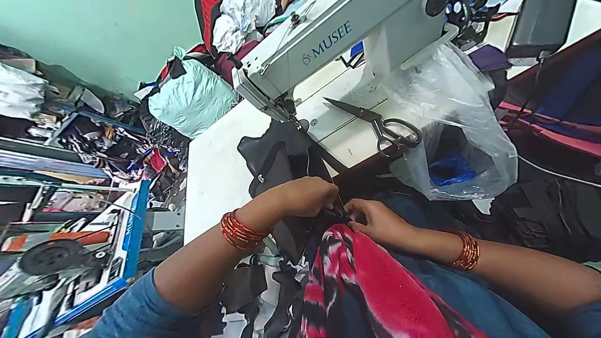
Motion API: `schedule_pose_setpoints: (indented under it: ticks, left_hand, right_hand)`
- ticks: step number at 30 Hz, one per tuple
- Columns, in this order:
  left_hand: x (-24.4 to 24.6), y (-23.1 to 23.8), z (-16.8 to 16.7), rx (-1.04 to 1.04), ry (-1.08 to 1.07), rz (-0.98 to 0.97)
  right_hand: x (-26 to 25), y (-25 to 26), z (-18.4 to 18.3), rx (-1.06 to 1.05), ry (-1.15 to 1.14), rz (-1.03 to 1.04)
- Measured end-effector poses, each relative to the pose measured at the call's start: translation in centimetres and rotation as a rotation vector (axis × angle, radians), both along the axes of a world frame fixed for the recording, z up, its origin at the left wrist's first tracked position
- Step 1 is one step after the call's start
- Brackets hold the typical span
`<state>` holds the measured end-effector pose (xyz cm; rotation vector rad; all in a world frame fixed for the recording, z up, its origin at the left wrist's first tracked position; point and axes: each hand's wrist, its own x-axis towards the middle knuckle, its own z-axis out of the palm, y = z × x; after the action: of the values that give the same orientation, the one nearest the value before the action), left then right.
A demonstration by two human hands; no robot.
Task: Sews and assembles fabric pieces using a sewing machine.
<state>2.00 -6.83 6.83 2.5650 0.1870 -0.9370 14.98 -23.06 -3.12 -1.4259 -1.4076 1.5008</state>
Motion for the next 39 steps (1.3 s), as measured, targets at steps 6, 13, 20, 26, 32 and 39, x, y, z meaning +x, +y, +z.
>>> schedule_pose_setpoints:
  ticks: [6,13,20,26,32,39]
  left_hand:
    - [0.1,0.9,-1.2,-0.082,0.019,0.020]
    - [0.5,1.0,-2.1,-0.160,-0.103,0.011]
    - [0.4,1.3,-2.7,-0.150,-0.145,0.058]
    - [0.5,1.6,-3.1,-0.134,-0.173,-0.016]
    - [0.6,1.8,-3.3,-0.150,-0.169,-0.051]
    - [0.6,0.9,-3.2,-0.024,-0.236,-0.030]
  right_hand:
    - [-0.3,0.0,0.4,-0.020,-0.033,0.019]
    - [-0.3,-0.1,0.2,-0.015,-0.008,0.005]
    - [-0.3,-0.1,-0.1,0.002,0.025,0.011]
    - [-0.3,0.0,0.2,-0.022,0.020,0.014]
    - [-0.3,-0.1,-0.2,-0.024,0.094,-0.028]
    - [-0.4,-0.1,-0.9,-0.038,0.173,-0.073]
